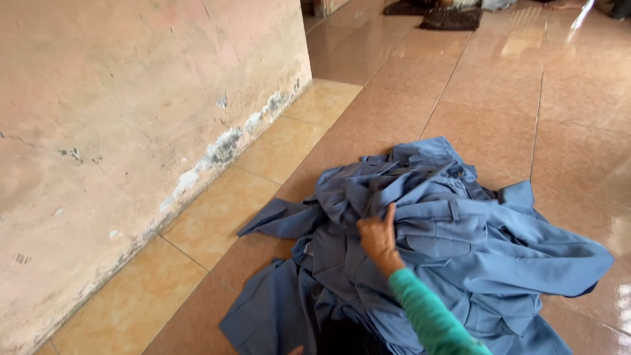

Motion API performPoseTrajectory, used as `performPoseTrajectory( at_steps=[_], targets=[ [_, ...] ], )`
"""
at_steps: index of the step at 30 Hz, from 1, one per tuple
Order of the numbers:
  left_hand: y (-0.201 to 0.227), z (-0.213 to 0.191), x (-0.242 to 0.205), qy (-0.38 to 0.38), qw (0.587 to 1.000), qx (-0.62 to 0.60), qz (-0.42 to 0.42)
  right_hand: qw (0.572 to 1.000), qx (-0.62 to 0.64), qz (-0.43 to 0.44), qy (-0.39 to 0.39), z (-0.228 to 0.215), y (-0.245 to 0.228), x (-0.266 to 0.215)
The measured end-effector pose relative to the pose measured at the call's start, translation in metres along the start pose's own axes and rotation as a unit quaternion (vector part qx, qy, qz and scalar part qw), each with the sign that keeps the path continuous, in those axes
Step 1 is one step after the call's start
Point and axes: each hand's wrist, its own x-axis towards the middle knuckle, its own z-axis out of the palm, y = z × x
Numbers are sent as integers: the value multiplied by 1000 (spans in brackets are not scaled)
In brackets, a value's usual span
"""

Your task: Folding a pile of blue trousers on a tiled floor.

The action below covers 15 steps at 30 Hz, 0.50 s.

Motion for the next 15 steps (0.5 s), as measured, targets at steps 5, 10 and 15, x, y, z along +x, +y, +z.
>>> performPoseTrajectory(
  at_steps=[5, 10, 15],
  targets=[
    [75, -46, -22, -51, 993, -86, -68, 957, 269, -110, -12, -2, -137, -120],
    [131, -108, -13, 34, 997, -62, -40, 835, 500, -224, -53, -29, -249, -206],
    [68, -136, -21, -53, 972, 39, -225, 652, 604, -332, -317, -84, -276, -245]
  ],
)
